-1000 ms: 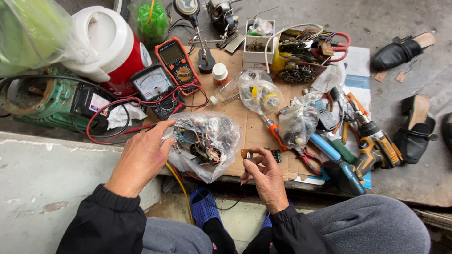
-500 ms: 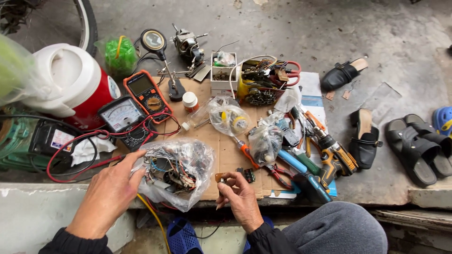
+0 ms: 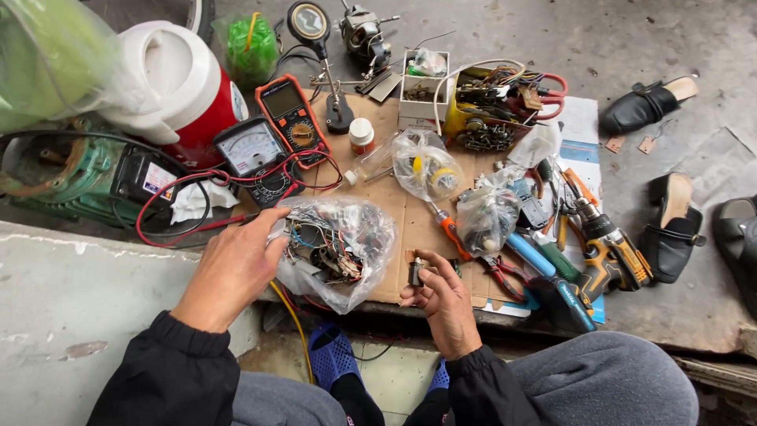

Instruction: Sorting and inspecting various small electronic components from a plastic bag on a floor-based workspace.

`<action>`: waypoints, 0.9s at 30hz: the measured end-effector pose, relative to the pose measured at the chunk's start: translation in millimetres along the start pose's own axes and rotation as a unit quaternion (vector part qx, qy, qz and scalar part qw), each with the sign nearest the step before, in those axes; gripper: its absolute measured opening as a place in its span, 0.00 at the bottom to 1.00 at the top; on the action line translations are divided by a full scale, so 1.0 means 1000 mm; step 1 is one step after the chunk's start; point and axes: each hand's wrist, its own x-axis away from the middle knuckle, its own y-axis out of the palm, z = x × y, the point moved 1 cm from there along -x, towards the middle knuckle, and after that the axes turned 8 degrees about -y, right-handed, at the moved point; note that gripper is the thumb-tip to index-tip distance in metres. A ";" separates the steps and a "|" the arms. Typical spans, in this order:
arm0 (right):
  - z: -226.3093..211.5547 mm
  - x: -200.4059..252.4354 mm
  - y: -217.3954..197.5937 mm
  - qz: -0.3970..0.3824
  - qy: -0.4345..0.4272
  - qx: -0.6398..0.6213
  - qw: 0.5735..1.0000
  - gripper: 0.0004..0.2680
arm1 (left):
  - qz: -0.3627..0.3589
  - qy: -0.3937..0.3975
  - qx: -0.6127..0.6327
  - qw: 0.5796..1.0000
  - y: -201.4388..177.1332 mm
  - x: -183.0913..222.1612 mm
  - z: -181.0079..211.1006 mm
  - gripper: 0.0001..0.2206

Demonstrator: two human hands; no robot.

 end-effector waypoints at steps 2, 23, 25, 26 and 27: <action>0.005 -0.002 -0.007 -0.013 -0.001 -0.016 1.000 0.17 | 0.001 0.003 -0.003 1.000 0.002 -0.001 -0.002 0.23; 0.016 -0.010 -0.030 -0.048 0.017 -0.152 0.987 0.15 | 0.024 0.058 -0.007 0.998 0.006 -0.001 -0.006 0.23; 0.017 -0.010 -0.030 -0.049 0.019 -0.157 0.986 0.15 | 0.018 0.050 -0.010 0.999 0.007 -0.002 -0.007 0.23; 0.017 -0.010 -0.029 -0.049 0.020 -0.153 0.987 0.15 | 0.032 0.062 -0.005 0.998 0.007 -0.001 -0.008 0.22; 0.016 -0.009 -0.027 -0.049 0.020 -0.149 0.987 0.14 | 0.046 0.074 0.000 0.996 0.007 -0.001 -0.008 0.22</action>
